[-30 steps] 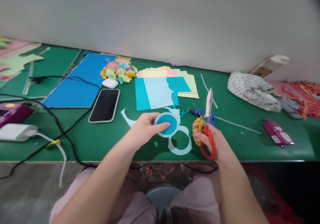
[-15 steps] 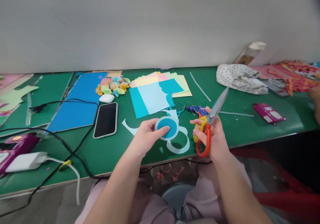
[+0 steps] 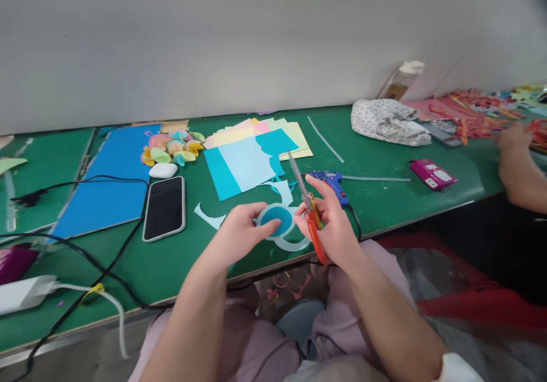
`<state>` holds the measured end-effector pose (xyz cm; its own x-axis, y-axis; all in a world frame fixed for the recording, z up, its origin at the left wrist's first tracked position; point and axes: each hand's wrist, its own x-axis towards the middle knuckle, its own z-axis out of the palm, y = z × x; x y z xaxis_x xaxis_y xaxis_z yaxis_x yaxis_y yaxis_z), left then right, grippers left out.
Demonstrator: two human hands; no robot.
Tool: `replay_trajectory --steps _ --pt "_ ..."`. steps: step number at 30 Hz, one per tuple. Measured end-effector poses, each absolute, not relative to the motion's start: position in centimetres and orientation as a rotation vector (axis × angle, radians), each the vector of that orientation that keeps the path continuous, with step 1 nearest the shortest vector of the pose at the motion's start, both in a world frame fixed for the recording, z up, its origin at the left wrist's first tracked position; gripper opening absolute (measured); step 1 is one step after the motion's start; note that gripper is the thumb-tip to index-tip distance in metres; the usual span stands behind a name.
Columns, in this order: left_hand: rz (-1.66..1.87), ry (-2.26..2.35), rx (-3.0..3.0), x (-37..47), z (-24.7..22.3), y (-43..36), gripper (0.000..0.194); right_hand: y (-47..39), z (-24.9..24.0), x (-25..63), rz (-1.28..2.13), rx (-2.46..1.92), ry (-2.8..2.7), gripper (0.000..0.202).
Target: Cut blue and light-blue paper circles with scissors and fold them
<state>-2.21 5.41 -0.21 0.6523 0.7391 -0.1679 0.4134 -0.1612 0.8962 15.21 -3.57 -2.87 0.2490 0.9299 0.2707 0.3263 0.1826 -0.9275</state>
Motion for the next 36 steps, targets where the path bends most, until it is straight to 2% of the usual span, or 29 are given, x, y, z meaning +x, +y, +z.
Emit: replay_trajectory --steps 3,6,10,15,28,36 --pt "0.386 0.865 1.939 -3.9 1.4 5.1 0.026 -3.8 -2.1 15.6 0.302 -1.513 -1.514 0.067" --pt "0.516 0.652 2.173 -5.1 3.4 3.2 0.015 -4.0 -1.1 15.7 -0.066 -1.587 -1.682 0.067" --pt "0.752 0.569 2.384 -4.9 4.8 -0.3 0.022 -4.2 -0.5 15.5 -0.293 -1.574 -1.773 0.065" --pt "0.856 0.584 2.532 -2.8 4.1 -1.4 0.015 -4.5 -0.6 15.3 -0.273 -1.567 -1.781 0.058" --pt "0.770 0.519 2.598 -1.2 4.0 -1.3 0.015 -4.7 -1.5 15.7 0.017 -1.556 -1.698 0.081" --pt "0.724 0.484 2.622 -1.7 3.8 -1.7 0.014 -4.8 -1.4 15.7 0.043 -1.453 -1.703 0.077"
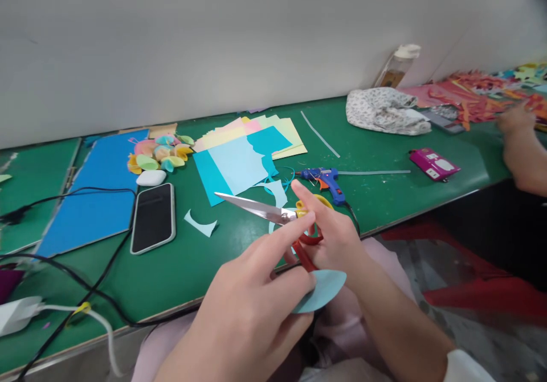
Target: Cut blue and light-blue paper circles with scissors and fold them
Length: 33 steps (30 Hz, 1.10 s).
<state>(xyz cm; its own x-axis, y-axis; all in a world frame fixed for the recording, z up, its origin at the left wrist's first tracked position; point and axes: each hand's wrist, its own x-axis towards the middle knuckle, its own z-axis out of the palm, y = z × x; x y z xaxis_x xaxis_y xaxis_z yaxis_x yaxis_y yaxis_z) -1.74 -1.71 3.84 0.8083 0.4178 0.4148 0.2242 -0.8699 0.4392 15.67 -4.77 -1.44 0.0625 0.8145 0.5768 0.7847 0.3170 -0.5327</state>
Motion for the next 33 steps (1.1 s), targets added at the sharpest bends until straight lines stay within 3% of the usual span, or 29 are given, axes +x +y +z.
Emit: replay_trajectory --steps 5,16,33 --pt "0.778 0.526 2.614 -2.2 3.9 -1.4 0.015 -4.7 -1.5 15.6 -0.200 -1.491 -1.728 0.078" --pt "0.817 0.579 2.706 -2.4 4.0 -1.2 0.014 -4.6 -0.3 15.8 -0.387 -1.545 -1.862 0.052" --pt "0.826 0.617 2.699 -3.2 3.8 -0.3 0.015 -3.4 1.6 16.1 -0.573 -1.517 -2.074 0.046"
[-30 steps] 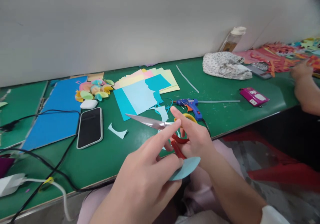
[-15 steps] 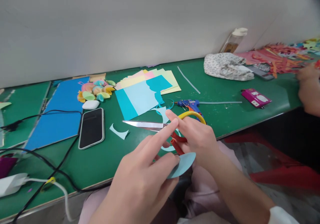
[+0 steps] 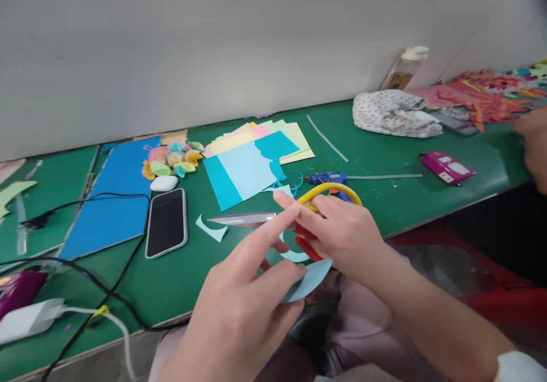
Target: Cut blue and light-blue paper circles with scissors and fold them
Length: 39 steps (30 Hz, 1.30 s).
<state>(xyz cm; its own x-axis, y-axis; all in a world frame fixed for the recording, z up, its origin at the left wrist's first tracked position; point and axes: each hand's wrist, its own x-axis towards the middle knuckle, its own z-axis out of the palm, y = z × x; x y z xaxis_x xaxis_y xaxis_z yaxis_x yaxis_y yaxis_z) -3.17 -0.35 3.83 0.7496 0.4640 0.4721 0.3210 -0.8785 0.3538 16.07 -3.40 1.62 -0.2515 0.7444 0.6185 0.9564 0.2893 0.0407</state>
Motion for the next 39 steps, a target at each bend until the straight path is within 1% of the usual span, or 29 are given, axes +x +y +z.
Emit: replay_trajectory --steps 4,6,8,9,11,12,13,14,17,21,24,27,32,39 --pt "0.828 0.613 2.640 -3.6 4.2 -0.2 0.016 -2.7 1.6 16.0 -0.618 -1.538 -2.080 0.047" --pt "0.817 0.641 2.574 -3.8 4.6 0.2 0.017 -2.1 1.4 16.1 -0.550 -1.526 -2.069 0.049" --pt "0.789 0.704 2.463 -4.0 4.9 1.1 0.016 -1.2 1.2 16.2 -0.316 -1.532 -1.954 0.052" --pt "0.805 0.750 2.381 -4.0 4.9 1.6 0.016 -0.7 1.2 16.3 -0.134 -1.517 -1.850 0.056" --pt "0.775 0.826 2.177 -3.8 4.6 3.0 0.022 0.5 1.3 16.2 0.274 -1.404 -1.601 0.062" --pt "0.766 0.867 2.041 -3.6 4.2 3.7 0.021 1.0 1.5 16.1 0.452 -1.318 -1.494 0.064" --pt "0.739 0.892 1.888 -3.4 3.7 4.3 0.015 1.5 1.7 15.9 0.597 -1.229 -1.419 0.064" --pt "0.704 0.885 1.742 -3.2 3.1 5.0 0.012 1.9 1.9 15.8 0.706 -1.161 -1.378 0.064" --pt "0.631 0.887 1.486 -2.8 1.3 6.2 0.018 2.7 2.1 15.2 0.890 -1.102 -1.407 0.065" --pt "0.604 0.897 1.392 -2.8 -0.1 6.9 0.021 3.3 1.1 14.9 0.984 -1.118 -1.498 0.069" --pt "0.638 0.925 1.369 -2.8 -0.5 7.2 0.020 3.7 0.0 14.8 0.981 -1.125 -1.455 0.068" --pt "0.776 0.989 1.267 -2.4 -0.6 7.3 0.020 4.1 -0.9 14.5 0.952 -1.117 -1.372 0.068" --pt "1.051 1.027 1.046 -1.2 -1.2 7.1 0.019 4.4 -1.5 14.0 1.041 -1.148 -1.152 0.064" --pt "0.984 1.065 1.038 -0.6 -1.5 6.6 0.021 4.6 -1.9 14.5 1.068 -1.177 -1.157 0.065"
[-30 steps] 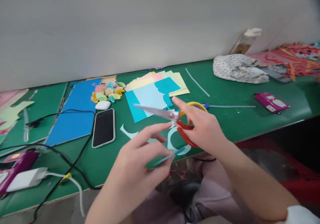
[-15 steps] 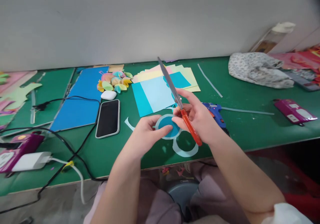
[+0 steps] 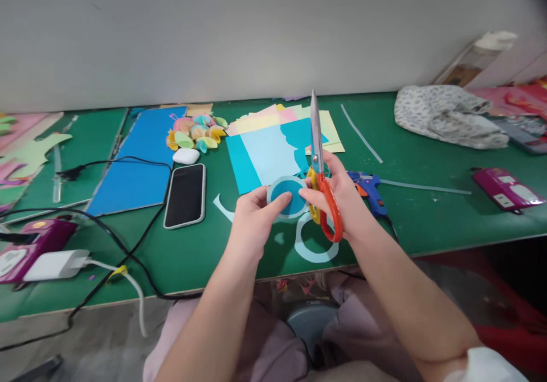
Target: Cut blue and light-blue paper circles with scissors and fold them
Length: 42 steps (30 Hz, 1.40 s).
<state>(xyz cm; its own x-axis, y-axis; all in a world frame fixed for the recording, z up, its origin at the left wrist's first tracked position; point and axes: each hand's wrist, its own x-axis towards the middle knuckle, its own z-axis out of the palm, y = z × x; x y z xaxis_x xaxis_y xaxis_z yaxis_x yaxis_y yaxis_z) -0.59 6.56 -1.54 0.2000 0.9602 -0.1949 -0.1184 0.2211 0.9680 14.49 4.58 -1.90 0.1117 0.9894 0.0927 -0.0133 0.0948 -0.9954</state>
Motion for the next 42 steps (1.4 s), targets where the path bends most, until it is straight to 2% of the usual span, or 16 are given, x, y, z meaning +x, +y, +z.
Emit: replay_trajectory --steps 11,18,24,31,34,42 --pt "1.031 1.039 0.909 0.3 -2.2 6.3 0.021 4.4 -1.4 13.4 1.139 -1.131 -0.830 0.070" --pt "1.118 1.017 0.890 -0.2 -1.9 6.2 0.020 4.1 -1.6 14.1 1.169 -1.061 -1.002 0.042" --pt "1.244 1.018 0.905 -1.7 -0.2 5.7 0.018 2.6 -1.4 14.5 1.336 -0.873 -1.245 0.077" --pt "1.348 1.095 1.024 -2.9 1.2 4.8 0.017 1.3 -0.6 13.5 1.356 -1.109 -1.403 0.108" --pt "1.363 1.130 1.073 -3.1 1.3 4.8 0.016 1.2 -0.7 13.3 1.302 -1.129 -1.477 0.109" --pt "1.422 1.175 1.099 -3.3 1.2 4.7 0.019 0.5 0.3 13.1 1.353 -1.218 -1.472 0.087"
